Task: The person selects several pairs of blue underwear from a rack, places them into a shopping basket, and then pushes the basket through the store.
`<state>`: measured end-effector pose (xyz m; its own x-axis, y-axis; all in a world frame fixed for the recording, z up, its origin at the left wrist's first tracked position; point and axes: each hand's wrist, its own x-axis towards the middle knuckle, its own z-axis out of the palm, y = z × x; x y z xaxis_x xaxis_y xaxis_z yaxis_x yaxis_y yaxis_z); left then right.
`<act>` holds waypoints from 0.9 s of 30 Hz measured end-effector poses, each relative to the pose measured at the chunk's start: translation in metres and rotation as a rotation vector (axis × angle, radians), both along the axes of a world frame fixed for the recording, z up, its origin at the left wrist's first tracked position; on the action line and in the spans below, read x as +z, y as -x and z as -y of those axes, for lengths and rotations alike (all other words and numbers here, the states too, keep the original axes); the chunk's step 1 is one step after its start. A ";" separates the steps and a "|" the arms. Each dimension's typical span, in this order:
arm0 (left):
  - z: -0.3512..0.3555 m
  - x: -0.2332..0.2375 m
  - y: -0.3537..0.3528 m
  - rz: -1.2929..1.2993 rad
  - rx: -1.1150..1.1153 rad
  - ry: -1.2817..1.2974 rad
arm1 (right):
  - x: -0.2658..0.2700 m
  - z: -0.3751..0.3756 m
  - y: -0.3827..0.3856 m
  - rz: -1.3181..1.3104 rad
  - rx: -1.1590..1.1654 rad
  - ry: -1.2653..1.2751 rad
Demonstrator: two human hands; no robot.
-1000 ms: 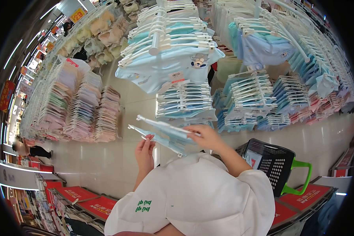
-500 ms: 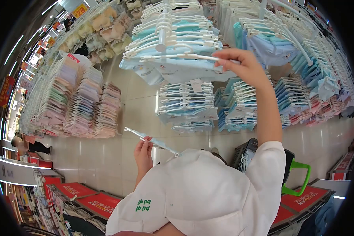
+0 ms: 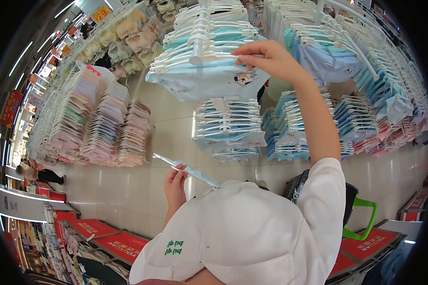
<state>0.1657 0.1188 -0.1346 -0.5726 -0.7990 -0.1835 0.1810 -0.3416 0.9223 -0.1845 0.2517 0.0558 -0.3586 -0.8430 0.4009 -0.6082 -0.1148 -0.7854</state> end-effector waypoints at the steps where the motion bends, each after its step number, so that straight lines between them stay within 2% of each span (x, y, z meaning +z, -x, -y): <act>1: 0.000 0.000 0.001 0.014 -0.002 0.015 | -0.002 0.002 -0.001 0.000 -0.002 0.001; 4: -0.001 -0.001 0.002 0.032 -0.006 0.041 | -0.007 0.006 0.001 -0.119 -0.100 -0.002; 6: -0.001 -0.002 0.003 0.038 -0.010 0.053 | -0.010 0.007 0.007 -0.565 -0.168 0.087; 7: -0.002 -0.002 0.004 0.041 -0.018 0.061 | -0.012 0.006 0.006 -0.563 -0.172 0.088; 9: -0.002 -0.001 0.004 0.045 -0.028 0.071 | -0.016 0.006 -0.008 -0.924 -0.443 0.372; 11: -0.003 0.000 0.005 0.040 -0.053 0.105 | -0.028 -0.003 -0.047 -0.788 -0.592 0.411; 13: -0.006 0.008 0.009 0.045 -0.056 0.122 | -0.056 -0.011 -0.092 -0.593 -0.430 0.324; 14: -0.009 0.012 0.010 0.051 -0.059 0.137 | -0.073 -0.010 -0.114 -0.386 -0.194 0.252; 15: -0.011 0.015 0.013 0.054 -0.059 0.135 | -0.100 -0.005 -0.131 -0.307 -0.042 0.136; 17: -0.013 0.021 0.018 0.009 -0.075 0.157 | -0.147 0.002 -0.168 -0.281 0.086 0.059; 23: -0.020 0.031 0.026 -0.051 -0.170 0.168 | -0.188 -0.005 -0.193 -0.135 0.042 -0.230; 27: -0.024 0.028 0.032 -0.057 -0.200 0.170 | -0.196 -0.015 -0.180 -0.157 -0.075 -0.122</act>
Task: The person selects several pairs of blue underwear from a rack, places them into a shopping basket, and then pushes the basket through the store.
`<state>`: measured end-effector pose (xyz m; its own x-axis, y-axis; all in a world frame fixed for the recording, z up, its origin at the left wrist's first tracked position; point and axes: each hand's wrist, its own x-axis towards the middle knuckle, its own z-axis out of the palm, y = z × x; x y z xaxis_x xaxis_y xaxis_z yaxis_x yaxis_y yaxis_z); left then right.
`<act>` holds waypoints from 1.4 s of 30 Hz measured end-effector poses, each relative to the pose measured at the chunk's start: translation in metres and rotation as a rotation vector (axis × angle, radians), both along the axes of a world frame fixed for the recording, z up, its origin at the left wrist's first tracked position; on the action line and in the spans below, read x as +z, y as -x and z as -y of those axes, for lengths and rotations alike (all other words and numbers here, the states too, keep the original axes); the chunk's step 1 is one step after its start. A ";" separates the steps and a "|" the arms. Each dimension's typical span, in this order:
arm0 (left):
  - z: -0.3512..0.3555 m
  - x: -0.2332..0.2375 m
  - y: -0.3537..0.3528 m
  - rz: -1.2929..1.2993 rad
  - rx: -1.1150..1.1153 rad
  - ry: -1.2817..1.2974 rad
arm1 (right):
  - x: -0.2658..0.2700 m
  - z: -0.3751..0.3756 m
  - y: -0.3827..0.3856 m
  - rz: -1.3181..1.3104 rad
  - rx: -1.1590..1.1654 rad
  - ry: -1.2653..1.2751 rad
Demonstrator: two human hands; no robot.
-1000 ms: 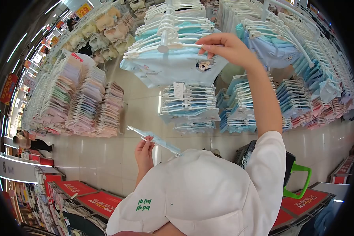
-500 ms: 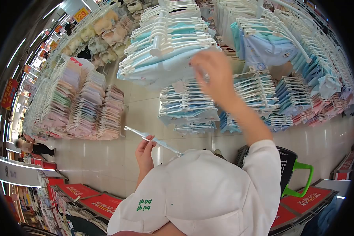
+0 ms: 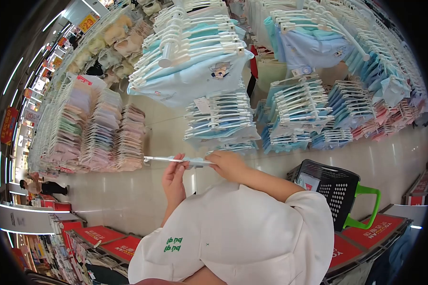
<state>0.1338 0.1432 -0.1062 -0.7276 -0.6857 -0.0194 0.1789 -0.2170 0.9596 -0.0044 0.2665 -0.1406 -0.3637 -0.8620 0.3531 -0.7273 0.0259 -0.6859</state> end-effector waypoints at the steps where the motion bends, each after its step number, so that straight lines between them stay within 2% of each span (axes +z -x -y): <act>1: -0.001 0.001 0.002 0.018 0.004 0.031 | 0.003 -0.004 0.004 0.022 -0.003 -0.018; 6: -0.001 -0.005 0.012 0.107 -0.053 0.213 | 0.003 -0.017 0.018 0.039 -0.067 0.044; 8: -0.001 -0.006 0.015 0.218 -0.144 0.445 | -0.005 -0.024 0.025 0.099 -0.066 0.020; 9: 0.001 -0.009 0.017 0.219 -0.145 0.444 | -0.005 -0.028 0.030 0.100 -0.066 0.019; 11: 0.008 -0.015 0.017 0.165 -0.104 0.683 | -0.004 -0.038 0.039 0.140 -0.059 0.052; 12: 0.012 -0.014 0.015 0.168 -0.103 0.680 | -0.001 -0.043 0.044 0.142 -0.057 0.049; 14: 0.023 -0.010 0.012 0.178 0.144 1.017 | 0.009 -0.054 0.055 0.293 -0.069 0.072; 15: 0.025 -0.002 0.013 0.181 0.147 1.015 | 0.013 -0.059 0.061 0.294 -0.065 0.069; 17: 0.031 0.020 0.017 0.260 0.425 1.244 | 0.020 -0.068 0.073 0.387 -0.080 0.169; 18: 0.038 0.018 0.020 0.263 0.428 1.243 | 0.025 -0.070 0.080 0.388 -0.077 0.167; 20: 0.052 0.010 0.025 0.067 0.294 0.851 | 0.037 -0.072 0.093 0.499 -0.053 0.229; 21: 0.053 0.015 0.027 0.071 0.296 0.849 | 0.045 -0.071 0.099 0.502 -0.051 0.227; 23: 0.053 0.033 0.031 -0.071 0.033 0.459 | 0.062 -0.067 0.108 0.564 -0.045 0.289; 26: 0.060 0.047 0.040 -0.083 0.022 0.480 | 0.094 -0.056 0.115 0.454 -0.061 0.334; 30: 0.065 0.070 0.065 -0.331 0.048 0.288 | 0.121 -0.044 0.127 0.428 -0.112 0.343; 32: 0.071 0.076 0.072 -0.322 0.050 0.291 | 0.129 -0.040 0.131 0.242 -0.129 0.439; 37: 0.077 0.094 0.090 -0.357 0.043 0.270 | 0.138 -0.036 0.142 0.171 -0.146 0.477; 39: 0.078 0.098 0.098 -0.375 0.134 0.303 | 0.142 -0.032 0.144 0.117 -0.130 0.500; 42: 0.087 0.102 0.105 -0.380 0.134 0.355 | 0.148 -0.023 0.146 0.049 -0.133 0.516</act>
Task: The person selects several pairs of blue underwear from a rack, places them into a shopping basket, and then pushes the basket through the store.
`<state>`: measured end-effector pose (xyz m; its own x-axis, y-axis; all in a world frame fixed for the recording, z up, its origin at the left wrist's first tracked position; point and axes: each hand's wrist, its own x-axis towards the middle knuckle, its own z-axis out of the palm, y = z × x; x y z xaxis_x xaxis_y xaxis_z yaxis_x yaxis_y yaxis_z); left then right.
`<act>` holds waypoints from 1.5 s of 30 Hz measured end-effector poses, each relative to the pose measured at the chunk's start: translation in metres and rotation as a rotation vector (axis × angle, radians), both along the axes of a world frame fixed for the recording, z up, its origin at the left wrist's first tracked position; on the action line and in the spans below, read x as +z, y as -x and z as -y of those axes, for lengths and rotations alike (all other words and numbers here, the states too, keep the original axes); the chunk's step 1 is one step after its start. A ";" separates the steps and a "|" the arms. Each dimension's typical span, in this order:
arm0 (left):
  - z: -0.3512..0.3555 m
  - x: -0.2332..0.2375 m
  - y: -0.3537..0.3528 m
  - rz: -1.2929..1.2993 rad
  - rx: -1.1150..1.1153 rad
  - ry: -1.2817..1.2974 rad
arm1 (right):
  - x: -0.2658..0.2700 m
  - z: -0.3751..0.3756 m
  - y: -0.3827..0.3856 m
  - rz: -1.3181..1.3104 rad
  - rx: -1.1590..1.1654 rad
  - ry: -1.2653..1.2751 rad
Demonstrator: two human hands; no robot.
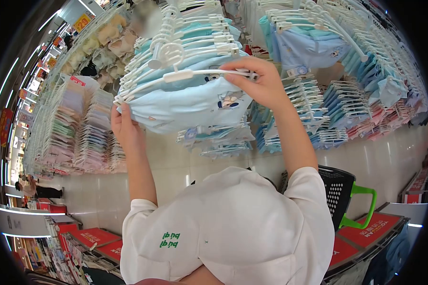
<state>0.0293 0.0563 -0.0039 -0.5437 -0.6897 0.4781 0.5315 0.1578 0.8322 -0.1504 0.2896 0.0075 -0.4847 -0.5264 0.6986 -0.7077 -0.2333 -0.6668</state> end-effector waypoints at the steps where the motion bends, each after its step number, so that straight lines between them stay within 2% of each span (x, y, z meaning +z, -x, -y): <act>1: 0.005 0.000 0.002 -0.003 -0.007 0.001 | 0.002 0.004 0.002 -0.003 -0.007 0.001; 7: 0.026 -0.006 0.011 -0.024 0.019 0.056 | 0.012 0.021 0.012 -0.288 -0.081 -0.066; 9: 0.034 -0.009 0.014 0.088 0.098 0.112 | 0.010 0.028 0.014 -0.446 -0.185 -0.108; 12: 0.041 -0.019 0.022 0.074 0.083 0.093 | 0.005 0.035 0.015 -0.546 -0.287 -0.017; 15: 0.045 -0.024 0.021 0.161 0.147 0.212 | 0.001 0.042 0.017 -0.599 -0.370 0.069; 22: 0.053 -0.023 0.016 0.229 0.108 0.245 | -0.005 0.048 0.004 -0.641 -0.491 0.077; 24: 0.058 -0.030 0.013 0.247 0.072 0.235 | -0.012 0.043 -0.017 -0.654 -0.745 0.130; 25: 0.057 -0.035 0.014 0.247 0.030 0.242 | -0.026 0.037 -0.026 -0.647 -0.748 0.168; 27: 0.049 -0.046 0.010 0.085 -0.005 0.093 | -0.063 0.024 -0.053 -0.528 -0.667 0.113; 29: 0.029 -0.050 -0.011 0.194 0.125 0.181 | -0.111 0.011 -0.082 -0.392 -0.501 -0.040; 31: 0.010 -0.066 -0.034 0.174 0.223 0.357 | -0.172 -0.007 -0.114 -0.192 -0.440 -0.220; 33: -0.004 -0.091 -0.055 0.184 0.193 0.375 | -0.232 -0.032 -0.151 0.086 -0.426 -0.340; 34: -0.013 -0.103 -0.063 0.215 0.133 0.381 | -0.255 -0.047 -0.171 0.135 -0.471 -0.349; 36: -0.030 -0.127 -0.074 0.557 -0.205 0.355 | -0.292 -0.075 -0.210 0.466 -0.529 -0.580; 37: -0.038 -0.142 -0.075 0.575 -0.254 0.361 | -0.304 -0.086 -0.227 0.503 -0.565 -0.583; 39: -0.052 -0.168 -0.078 0.836 -0.669 0.043 | -0.323 -0.103 -0.256 0.568 -0.654 -0.626; 40: -0.059 -0.174 -0.079 0.860 -0.702 0.047 | -0.329 -0.108 -0.267 0.601 -0.679 -0.628; 42: -0.074 -0.183 -0.076 1.071 -0.891 -0.097 | -0.336 -0.120 -0.283 0.758 -0.770 -0.685; 45: -0.090 -0.194 -0.067 1.072 -0.972 -0.007 | -0.345 -0.138 -0.294 0.885 -0.912 -0.656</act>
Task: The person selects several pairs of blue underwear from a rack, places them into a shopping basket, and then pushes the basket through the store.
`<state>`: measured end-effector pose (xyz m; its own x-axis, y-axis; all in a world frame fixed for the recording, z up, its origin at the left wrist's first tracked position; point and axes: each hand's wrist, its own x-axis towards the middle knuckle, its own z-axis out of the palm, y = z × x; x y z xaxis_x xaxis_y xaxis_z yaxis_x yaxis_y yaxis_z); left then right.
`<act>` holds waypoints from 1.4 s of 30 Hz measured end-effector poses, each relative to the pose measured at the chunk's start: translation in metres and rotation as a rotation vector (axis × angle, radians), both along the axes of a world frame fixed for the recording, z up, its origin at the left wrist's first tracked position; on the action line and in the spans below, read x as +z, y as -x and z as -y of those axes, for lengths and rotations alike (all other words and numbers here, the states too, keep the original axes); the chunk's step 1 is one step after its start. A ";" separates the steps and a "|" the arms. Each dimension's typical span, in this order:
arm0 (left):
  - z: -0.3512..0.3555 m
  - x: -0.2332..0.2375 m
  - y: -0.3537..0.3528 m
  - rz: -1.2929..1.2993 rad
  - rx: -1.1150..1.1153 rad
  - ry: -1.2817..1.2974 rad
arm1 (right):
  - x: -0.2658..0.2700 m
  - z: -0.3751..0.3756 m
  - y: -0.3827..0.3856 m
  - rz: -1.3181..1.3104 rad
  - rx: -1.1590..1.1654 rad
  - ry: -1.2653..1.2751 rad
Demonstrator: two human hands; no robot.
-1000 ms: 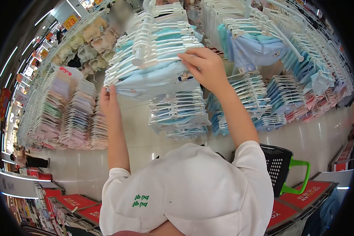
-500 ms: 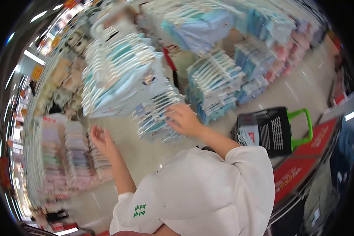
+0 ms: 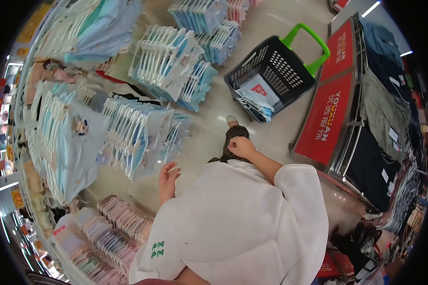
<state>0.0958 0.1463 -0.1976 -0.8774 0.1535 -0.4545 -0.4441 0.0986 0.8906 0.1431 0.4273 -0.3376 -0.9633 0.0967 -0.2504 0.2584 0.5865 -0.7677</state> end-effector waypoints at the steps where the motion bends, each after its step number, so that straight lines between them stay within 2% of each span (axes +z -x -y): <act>1: -0.004 0.001 0.005 0.007 -0.015 0.004 | -0.005 -0.007 0.000 0.050 -0.084 -0.013; 5: -0.017 -0.001 0.028 -0.050 -0.017 0.142 | -0.037 -0.051 0.017 0.109 -0.204 -0.113; 7: -0.027 -0.002 0.038 -0.064 -0.012 0.173 | -0.060 -0.083 0.035 0.140 -0.169 -0.152; 9: -0.040 0.000 0.049 -0.001 -0.005 0.222 | -0.080 -0.111 0.053 0.006 -0.167 -0.446; 10: -0.046 0.000 0.055 0.002 -0.011 0.232 | -0.086 -0.124 0.066 0.011 -0.172 -0.437; 12: -0.056 -0.003 0.066 0.088 -0.068 0.301 | -0.099 -0.150 0.089 0.168 -0.067 -0.637; 17: -0.079 -0.019 0.092 0.084 -0.081 0.376 | -0.136 -0.179 0.128 0.266 0.019 -0.613; 19: -0.090 -0.020 0.099 0.099 -0.080 0.426 | -0.131 -0.182 0.145 0.489 0.180 -0.552; 22: -0.103 -0.025 0.103 0.162 -0.082 0.424 | -0.147 -0.180 0.154 0.584 0.220 -0.577; 32: -0.118 -0.030 0.111 0.207 -0.239 0.519 | -0.166 -0.190 0.150 0.568 0.233 -0.580; 35: -0.126 -0.022 0.113 0.189 -0.268 0.565 | -0.165 -0.184 0.150 0.581 0.180 -0.603; 42: -0.128 -0.018 0.127 0.177 -0.354 0.589 | -0.147 -0.176 0.158 0.582 0.011 -0.444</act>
<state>-0.0317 0.2743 -0.2155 -0.7257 0.1009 -0.6806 -0.4290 0.7070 0.5623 -0.0146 0.6034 -0.4845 -0.6880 0.2987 -0.6614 0.5441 0.8154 -0.1978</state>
